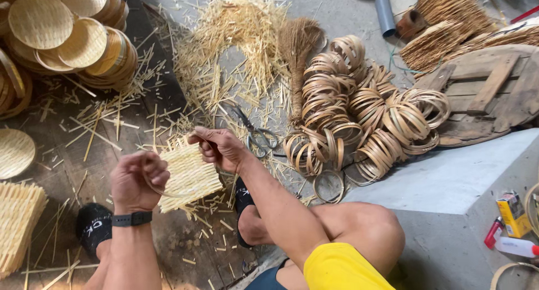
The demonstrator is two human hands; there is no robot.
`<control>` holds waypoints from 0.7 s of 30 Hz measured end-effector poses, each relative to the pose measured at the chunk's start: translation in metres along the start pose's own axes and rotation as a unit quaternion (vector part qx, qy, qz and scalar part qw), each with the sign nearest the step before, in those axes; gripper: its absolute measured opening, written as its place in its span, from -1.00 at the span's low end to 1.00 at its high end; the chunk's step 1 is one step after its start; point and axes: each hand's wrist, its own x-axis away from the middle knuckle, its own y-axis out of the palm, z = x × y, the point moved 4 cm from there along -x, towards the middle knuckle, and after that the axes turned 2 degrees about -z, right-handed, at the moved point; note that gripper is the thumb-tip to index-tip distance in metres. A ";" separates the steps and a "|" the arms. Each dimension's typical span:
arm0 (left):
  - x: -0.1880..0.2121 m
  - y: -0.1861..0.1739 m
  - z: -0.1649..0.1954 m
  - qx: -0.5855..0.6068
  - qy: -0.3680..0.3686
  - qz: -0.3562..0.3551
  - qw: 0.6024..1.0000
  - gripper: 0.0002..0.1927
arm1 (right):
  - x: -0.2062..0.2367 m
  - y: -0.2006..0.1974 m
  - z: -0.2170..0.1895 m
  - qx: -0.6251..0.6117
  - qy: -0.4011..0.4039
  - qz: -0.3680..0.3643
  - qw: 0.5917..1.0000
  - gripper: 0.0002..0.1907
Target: The person sits on the floor and shapes square woven bamboo mats into round trays by pressing them over a round wooden mold, trimming the overhanging edges with shears, and fitting a bamboo rim ring around the edge. Finished trays are stacked in a pile beside the work area.
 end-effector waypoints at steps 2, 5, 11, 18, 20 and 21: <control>-0.007 -0.013 -0.005 -0.094 -0.080 0.047 0.991 -0.72 | -0.007 -0.011 0.012 0.017 0.033 0.003 0.999 -0.65; -0.018 -0.025 -0.011 -0.099 -0.062 0.043 0.992 -0.59 | -0.016 -0.019 0.030 0.009 0.072 -0.010 0.997 -0.60; -0.032 -0.045 -0.020 -0.049 -0.071 0.062 0.994 -0.51 | -0.027 -0.030 0.045 0.044 0.067 0.031 0.996 -0.53; -0.057 -0.095 -0.027 -0.048 0.011 0.169 0.984 -0.93 | -0.039 -0.076 0.044 0.265 0.004 0.095 0.960 -0.71; -0.067 -0.116 -0.037 -0.101 0.077 0.178 0.976 -0.90 | -0.045 -0.093 0.052 0.310 0.001 0.167 0.936 -0.74; -0.071 -0.125 -0.038 -0.221 0.137 0.194 0.946 -0.91 | -0.049 -0.100 0.057 0.328 -0.010 0.202 0.923 -0.75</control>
